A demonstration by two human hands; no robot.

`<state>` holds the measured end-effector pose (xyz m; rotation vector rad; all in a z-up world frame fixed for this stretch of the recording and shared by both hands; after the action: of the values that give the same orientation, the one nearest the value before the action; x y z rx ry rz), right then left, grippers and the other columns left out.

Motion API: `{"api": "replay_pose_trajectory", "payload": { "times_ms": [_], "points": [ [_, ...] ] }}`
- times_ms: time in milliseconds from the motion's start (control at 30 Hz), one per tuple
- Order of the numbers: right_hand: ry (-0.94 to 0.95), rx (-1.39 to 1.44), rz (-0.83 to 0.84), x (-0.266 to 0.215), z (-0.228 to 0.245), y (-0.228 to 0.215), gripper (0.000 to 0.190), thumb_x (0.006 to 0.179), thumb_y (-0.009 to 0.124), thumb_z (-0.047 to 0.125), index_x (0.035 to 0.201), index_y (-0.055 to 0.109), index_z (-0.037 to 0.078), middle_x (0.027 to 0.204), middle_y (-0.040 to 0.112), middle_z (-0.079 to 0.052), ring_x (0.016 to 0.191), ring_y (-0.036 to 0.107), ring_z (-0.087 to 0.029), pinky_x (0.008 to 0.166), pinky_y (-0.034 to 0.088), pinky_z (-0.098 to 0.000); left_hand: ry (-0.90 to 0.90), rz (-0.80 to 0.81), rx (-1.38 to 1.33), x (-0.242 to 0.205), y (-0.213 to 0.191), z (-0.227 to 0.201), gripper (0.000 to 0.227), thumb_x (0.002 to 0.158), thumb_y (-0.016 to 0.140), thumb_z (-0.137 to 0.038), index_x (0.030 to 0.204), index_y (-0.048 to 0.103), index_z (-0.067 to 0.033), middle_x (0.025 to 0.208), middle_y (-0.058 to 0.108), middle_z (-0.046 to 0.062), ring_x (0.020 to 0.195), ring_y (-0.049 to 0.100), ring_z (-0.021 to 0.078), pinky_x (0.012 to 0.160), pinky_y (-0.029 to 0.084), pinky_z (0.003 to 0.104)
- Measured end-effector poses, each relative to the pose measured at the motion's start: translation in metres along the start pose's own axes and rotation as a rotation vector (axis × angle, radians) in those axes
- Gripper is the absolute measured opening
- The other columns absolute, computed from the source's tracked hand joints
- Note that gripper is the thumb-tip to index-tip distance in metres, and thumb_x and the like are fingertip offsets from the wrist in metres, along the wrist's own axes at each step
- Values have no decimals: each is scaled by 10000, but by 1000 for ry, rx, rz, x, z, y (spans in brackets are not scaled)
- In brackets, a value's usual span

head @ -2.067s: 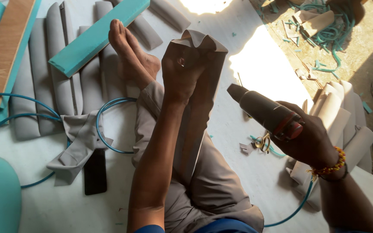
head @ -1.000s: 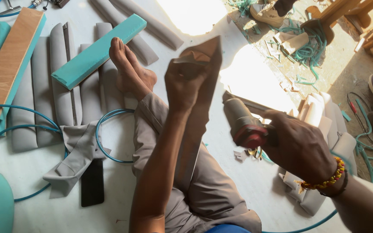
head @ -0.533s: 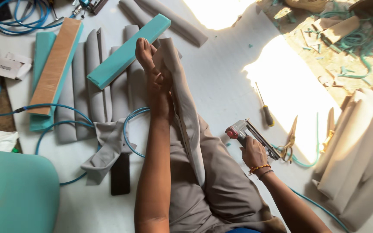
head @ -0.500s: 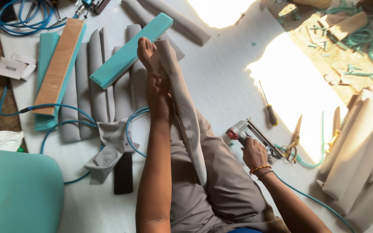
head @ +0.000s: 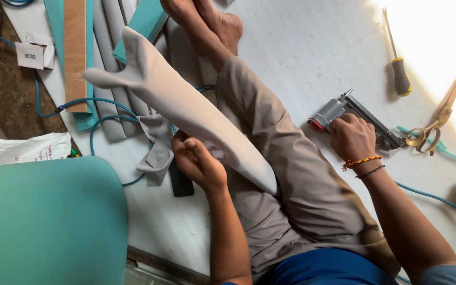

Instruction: The person wraps a rectangular foam piece with gray fabric and secures it using a pneumatic staple gun. They repeatedly pull the fabric taut, staple along the edges, and adjust the foam orientation to cover all sides.

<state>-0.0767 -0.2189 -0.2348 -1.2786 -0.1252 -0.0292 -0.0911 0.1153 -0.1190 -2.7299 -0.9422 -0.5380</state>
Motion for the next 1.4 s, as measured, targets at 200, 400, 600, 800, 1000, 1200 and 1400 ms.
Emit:
{"api": "replay_pose_trajectory", "payload": {
  "times_ms": [200, 400, 600, 800, 1000, 1200, 1400],
  "points": [
    [-160, 867, -26, 54, 87, -39, 188, 998, 682, 142, 1133, 661, 13, 1106, 700, -125, 952, 742, -192, 667, 618, -305, 177, -263, 310, 5, 25, 2, 338, 1154, 448, -286, 946, 459, -19, 794, 459, 26, 657, 428, 127, 584, 360, 256],
    [-100, 1439, 266, 72, 172, -1, 375, 1088, 491, 289, 1335, 619, 37, 1264, 684, -78, 1127, 646, -139, 947, 542, -317, 130, -233, 416, 14, 27, -2, 366, 1169, 380, -306, 944, 451, -26, 773, 489, 32, 644, 491, 139, 595, 431, 281],
    [-182, 1690, 433, 76, 207, 39, 539, 1134, 351, 420, 1351, 597, -7, 1262, 677, -74, 1198, 602, -125, 1051, 492, -291, 227, -201, 487, 20, 30, -8, 374, 1151, 414, -313, 940, 456, -7, 788, 514, 59, 645, 532, 157, 594, 476, 276],
    [-51, 1433, 542, 58, 216, 48, 579, 1145, 339, 428, 1207, 655, -54, 1007, 710, -139, 925, 602, -153, 874, 538, -301, 125, -316, 522, 32, 11, 5, 377, 1147, 416, -307, 927, 473, -6, 804, 562, 59, 668, 594, 139, 606, 532, 284],
    [-142, 1350, 462, 48, 223, 25, 598, 1100, 347, 449, 1347, 597, -35, 1112, 728, -154, 1020, 679, -165, 929, 532, -310, 50, -329, 271, 36, -15, 22, 470, 1134, 327, -411, 971, 516, -14, 891, 609, 68, 785, 632, 145, 694, 568, 297],
    [-125, 1600, 895, 57, 222, 40, 701, 1083, 265, 512, 1481, 498, -15, 1435, 600, -161, 1329, 554, -212, 1125, 433, -338, 24, -386, 128, 32, -29, 33, 566, 1181, 344, -495, 899, 473, -21, 828, 537, 83, 781, 583, 140, 725, 567, 296],
    [-677, 1663, 747, 82, 242, -4, 801, 1126, 260, 570, 1677, 53, 27, 1748, 185, -194, 1605, 239, -280, 1290, 238, -389, -64, -382, -89, 29, -12, 16, 509, 1109, 360, -458, 964, 522, 3, 1004, 623, 141, 899, 666, 209, 781, 609, 364]
  ]
}}
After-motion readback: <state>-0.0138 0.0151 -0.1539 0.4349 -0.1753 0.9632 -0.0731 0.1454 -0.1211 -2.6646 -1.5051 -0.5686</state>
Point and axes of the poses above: each hand's wrist, its own x-axis towards the middle knuckle, its own y-axis out of the palm, z = x × y, the point moved 3 cm from there along x, towards the middle knuckle
